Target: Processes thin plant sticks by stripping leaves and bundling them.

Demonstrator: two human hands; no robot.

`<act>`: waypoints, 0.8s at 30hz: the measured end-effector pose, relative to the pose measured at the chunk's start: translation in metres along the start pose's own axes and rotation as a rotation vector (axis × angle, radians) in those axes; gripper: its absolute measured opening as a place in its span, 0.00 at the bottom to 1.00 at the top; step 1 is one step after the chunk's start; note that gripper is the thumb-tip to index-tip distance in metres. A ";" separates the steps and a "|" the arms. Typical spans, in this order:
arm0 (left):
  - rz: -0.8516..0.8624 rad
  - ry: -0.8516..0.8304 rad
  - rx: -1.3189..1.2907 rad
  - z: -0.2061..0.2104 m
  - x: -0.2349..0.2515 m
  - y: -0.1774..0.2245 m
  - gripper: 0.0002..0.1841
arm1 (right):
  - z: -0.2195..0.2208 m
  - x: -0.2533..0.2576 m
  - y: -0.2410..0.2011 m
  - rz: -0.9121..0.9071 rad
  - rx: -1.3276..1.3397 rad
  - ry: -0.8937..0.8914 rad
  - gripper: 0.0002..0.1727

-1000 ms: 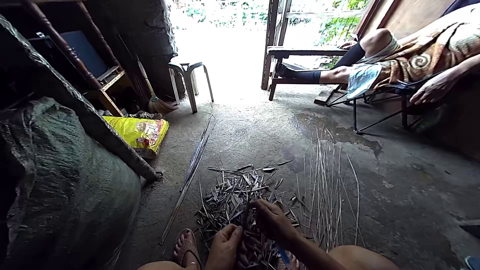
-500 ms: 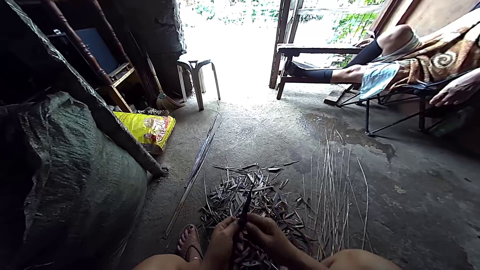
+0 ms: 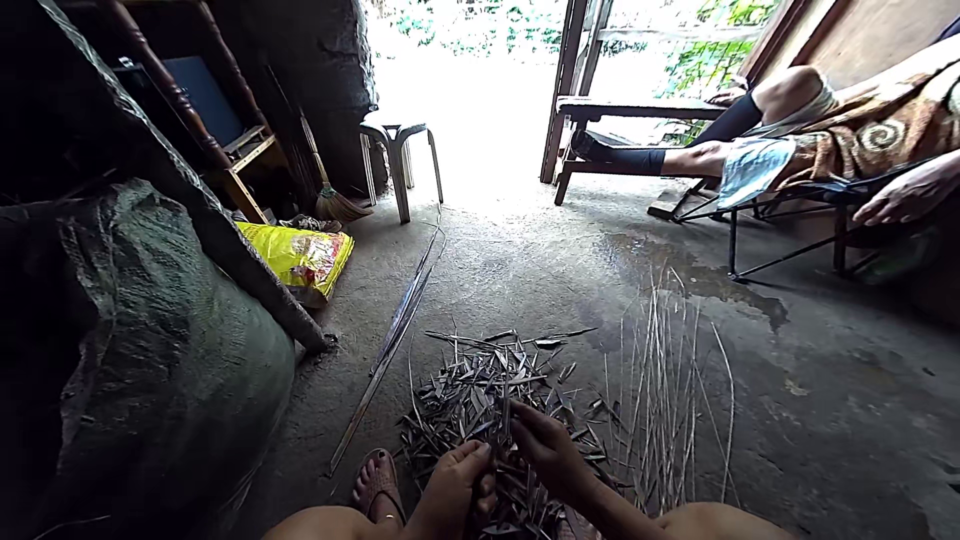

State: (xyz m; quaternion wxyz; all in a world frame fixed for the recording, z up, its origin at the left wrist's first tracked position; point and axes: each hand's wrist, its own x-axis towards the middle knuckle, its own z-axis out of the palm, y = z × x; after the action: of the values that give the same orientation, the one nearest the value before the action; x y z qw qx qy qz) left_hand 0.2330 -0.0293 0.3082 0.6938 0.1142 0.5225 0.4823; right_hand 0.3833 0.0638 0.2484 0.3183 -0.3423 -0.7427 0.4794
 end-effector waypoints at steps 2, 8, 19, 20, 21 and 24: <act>0.007 -0.008 0.000 -0.002 0.000 0.000 0.16 | -0.001 0.003 -0.003 0.092 0.127 -0.039 0.22; 0.010 -0.007 0.031 -0.002 -0.003 -0.004 0.16 | -0.003 0.015 -0.005 0.269 0.306 0.002 0.21; 0.019 -0.024 0.084 0.000 -0.004 -0.009 0.16 | -0.032 0.041 0.004 0.408 0.399 0.247 0.21; 0.018 -0.018 0.077 0.000 -0.005 -0.009 0.16 | -0.038 0.044 0.005 0.422 0.408 0.290 0.21; 0.019 -0.007 0.072 0.000 -0.005 -0.009 0.16 | -0.043 0.046 0.005 0.434 0.425 0.321 0.21; 0.018 0.036 0.065 -0.001 -0.002 -0.007 0.15 | -0.049 0.038 -0.007 0.451 0.458 0.243 0.21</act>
State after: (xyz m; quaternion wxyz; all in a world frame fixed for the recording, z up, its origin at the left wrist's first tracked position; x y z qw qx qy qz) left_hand 0.2355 -0.0349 0.3045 0.6758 0.1328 0.5492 0.4734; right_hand 0.3996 0.1168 0.2766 0.3588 -0.4722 -0.4782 0.6478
